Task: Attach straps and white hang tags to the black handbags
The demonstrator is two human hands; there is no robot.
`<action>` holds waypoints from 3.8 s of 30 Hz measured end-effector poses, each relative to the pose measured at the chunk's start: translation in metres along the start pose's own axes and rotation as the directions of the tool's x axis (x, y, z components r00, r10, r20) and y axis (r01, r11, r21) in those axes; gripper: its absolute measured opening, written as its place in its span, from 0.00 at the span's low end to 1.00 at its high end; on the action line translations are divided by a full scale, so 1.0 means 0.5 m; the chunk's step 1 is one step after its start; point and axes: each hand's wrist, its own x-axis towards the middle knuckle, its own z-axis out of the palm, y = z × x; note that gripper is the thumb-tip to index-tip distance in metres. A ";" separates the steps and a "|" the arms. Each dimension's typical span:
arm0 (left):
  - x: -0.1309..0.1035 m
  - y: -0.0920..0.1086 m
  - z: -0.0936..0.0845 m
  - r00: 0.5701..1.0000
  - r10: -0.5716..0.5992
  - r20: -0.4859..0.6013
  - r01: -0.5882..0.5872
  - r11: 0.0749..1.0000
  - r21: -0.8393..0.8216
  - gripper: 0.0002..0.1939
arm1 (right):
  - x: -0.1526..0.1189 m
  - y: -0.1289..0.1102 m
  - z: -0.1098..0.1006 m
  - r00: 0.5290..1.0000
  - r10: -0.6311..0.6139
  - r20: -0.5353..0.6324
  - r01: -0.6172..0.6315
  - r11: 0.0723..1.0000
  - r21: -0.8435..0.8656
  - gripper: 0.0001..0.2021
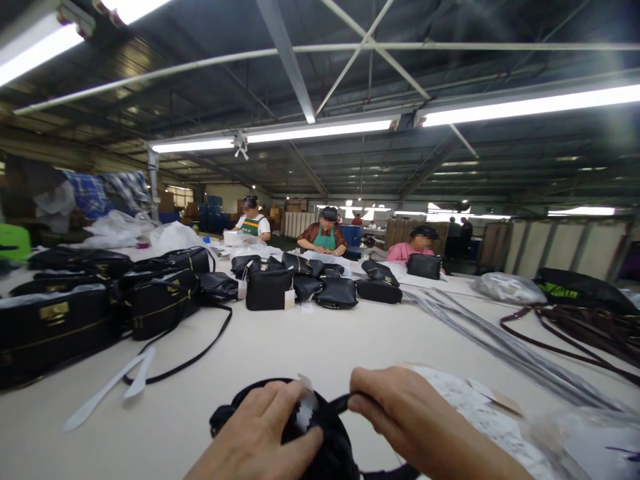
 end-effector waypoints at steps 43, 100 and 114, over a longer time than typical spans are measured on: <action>0.098 -0.033 -0.077 0.817 -0.306 0.488 0.576 0.398 -0.714 0.06 | -0.008 0.056 0.039 0.992 0.124 0.034 -0.098 0.559 0.823 0.16; 0.089 -0.039 -0.058 0.782 -0.376 0.498 0.622 0.533 -0.574 0.07 | 0.056 -0.019 0.044 0.894 0.282 -0.348 0.127 0.584 0.802 0.19; 0.083 -0.068 -0.063 0.742 -0.441 0.505 0.490 -0.158 -0.857 0.15 | 0.034 -0.046 0.026 1.000 -0.002 -0.026 0.022 0.611 0.791 0.10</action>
